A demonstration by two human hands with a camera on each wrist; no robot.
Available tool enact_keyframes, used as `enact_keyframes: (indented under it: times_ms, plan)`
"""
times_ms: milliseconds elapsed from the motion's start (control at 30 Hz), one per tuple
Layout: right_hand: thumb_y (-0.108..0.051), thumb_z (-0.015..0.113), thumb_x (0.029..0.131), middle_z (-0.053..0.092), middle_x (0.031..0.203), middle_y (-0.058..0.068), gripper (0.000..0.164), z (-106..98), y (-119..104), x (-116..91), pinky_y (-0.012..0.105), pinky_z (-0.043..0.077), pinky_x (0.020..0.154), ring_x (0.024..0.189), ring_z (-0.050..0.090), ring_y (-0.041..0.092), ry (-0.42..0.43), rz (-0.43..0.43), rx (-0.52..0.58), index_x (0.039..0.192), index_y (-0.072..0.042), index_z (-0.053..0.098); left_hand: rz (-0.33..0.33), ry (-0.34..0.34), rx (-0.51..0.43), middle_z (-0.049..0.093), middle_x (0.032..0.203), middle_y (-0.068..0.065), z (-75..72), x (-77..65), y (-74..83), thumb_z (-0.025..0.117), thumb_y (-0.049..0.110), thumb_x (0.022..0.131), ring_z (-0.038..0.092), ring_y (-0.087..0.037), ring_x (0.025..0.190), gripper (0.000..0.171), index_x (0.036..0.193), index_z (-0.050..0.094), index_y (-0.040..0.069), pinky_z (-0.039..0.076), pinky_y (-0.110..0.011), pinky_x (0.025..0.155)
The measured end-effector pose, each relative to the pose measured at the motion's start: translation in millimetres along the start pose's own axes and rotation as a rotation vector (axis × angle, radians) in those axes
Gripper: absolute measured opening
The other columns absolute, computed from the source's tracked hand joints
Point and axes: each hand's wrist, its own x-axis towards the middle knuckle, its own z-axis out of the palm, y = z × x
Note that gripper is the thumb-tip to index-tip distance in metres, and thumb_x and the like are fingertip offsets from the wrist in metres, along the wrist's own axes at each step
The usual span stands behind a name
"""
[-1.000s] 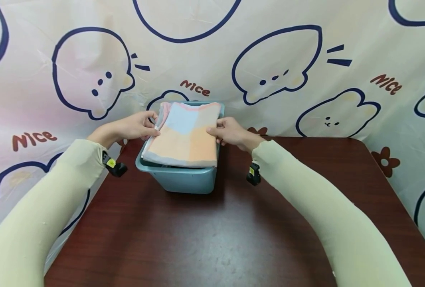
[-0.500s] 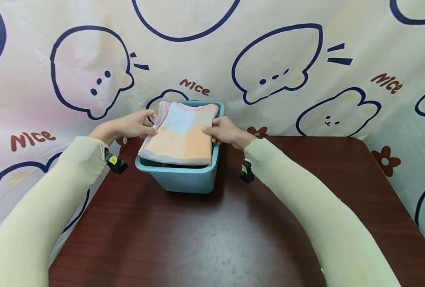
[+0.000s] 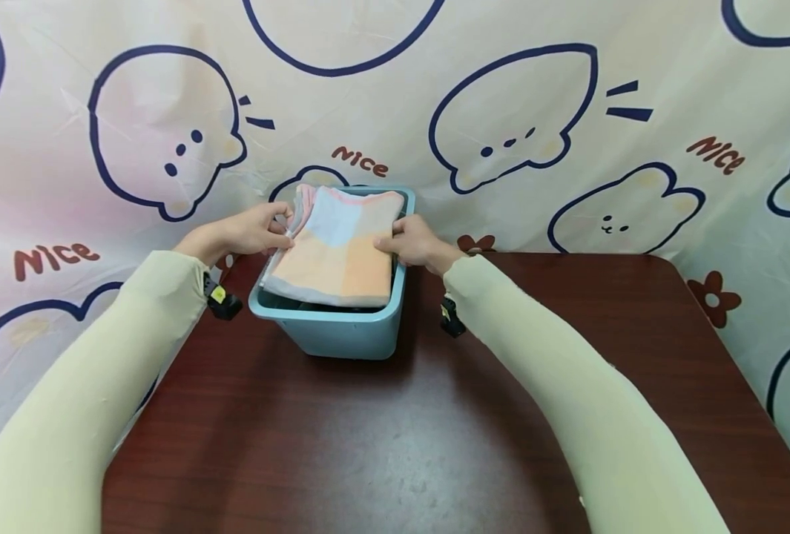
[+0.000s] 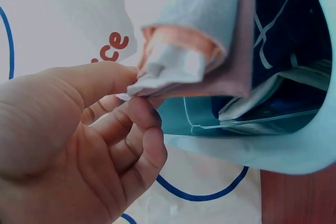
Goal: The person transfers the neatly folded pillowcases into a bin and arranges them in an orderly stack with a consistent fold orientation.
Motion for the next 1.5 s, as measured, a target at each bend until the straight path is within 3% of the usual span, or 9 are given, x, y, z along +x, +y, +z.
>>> enact_keyframes:
  times_ms: [133,267,667,933,1133,1500]
  plan:
    - [-0.023,0.064,0.1,0.05,0.056,-0.003,0.031,4.1,-3.1,0.0,0.023,0.035,0.049,0.044,0.038,0.01,0.032,0.017,-0.024,0.123,-0.003,0.068,0.006,-0.011,0.007,0.05,0.068,-0.003,3.4,2.6,-0.7,0.053,0.001,0.102,0.047,-0.014,0.057,0.018,0.105,0.035,0.005,0.039,-0.025,0.056]
    - [-0.023,0.066,0.099,0.054,0.058,-0.003,0.029,7.0,-4.5,2.5,0.022,0.039,0.049,0.045,0.042,0.011,0.061,0.025,-0.076,0.118,-0.002,0.069,0.008,-0.009,0.023,0.047,0.065,-0.002,6.4,4.7,-2.4,0.054,0.001,0.101,0.046,-0.014,0.057,0.019,0.103,0.035,0.004,0.038,-0.026,0.056]
    - [-0.022,0.07,0.096,0.049,0.05,-0.004,0.026,8.3,-4.4,8.8,0.019,0.042,0.048,0.041,0.046,0.007,0.096,0.027,-0.138,0.107,0.002,0.071,0.002,-0.002,0.04,0.046,0.062,-0.001,16.6,13.4,-13.9,0.055,0.003,0.101,0.045,-0.014,0.056,0.019,0.1,0.037,0.004,0.037,-0.027,0.058]
    - [-0.022,0.071,0.096,0.047,0.048,-0.003,0.023,7.6,-3.6,11.5,0.02,0.04,0.047,0.041,0.048,0.007,0.082,0.063,-0.179,0.088,-0.001,0.067,-0.005,0.004,0.063,0.041,0.062,0.001,22.6,16.7,-19.2,0.057,0.002,0.099,0.043,-0.012,0.055,0.02,0.1,0.037,0.004,0.035,-0.026,0.057]
    - [-0.018,0.072,0.095,0.044,0.046,-0.004,0.035,9.1,-7.5,10.5,0.02,0.039,0.047,0.039,0.046,0.007,0.089,0.015,-0.202,0.068,-0.007,0.052,-0.023,-0.002,0.092,0.038,0.063,0.001,23.5,17.8,-17.9,0.057,0.003,0.099,0.04,-0.011,0.053,0.02,0.1,0.037,0.005,0.032,-0.026,0.055]
    - [-0.02,0.073,0.094,0.045,0.046,-0.004,0.039,10.8,-5.5,12.3,0.021,0.041,0.047,0.039,0.048,0.008,0.1,0.017,-0.239,0.063,-0.009,0.051,-0.027,-0.025,0.116,0.038,0.061,0.002,26.3,18.2,-14.6,0.058,0.002,0.099,0.039,-0.01,0.052,0.02,0.099,0.037,0.004,0.032,-0.024,0.054]
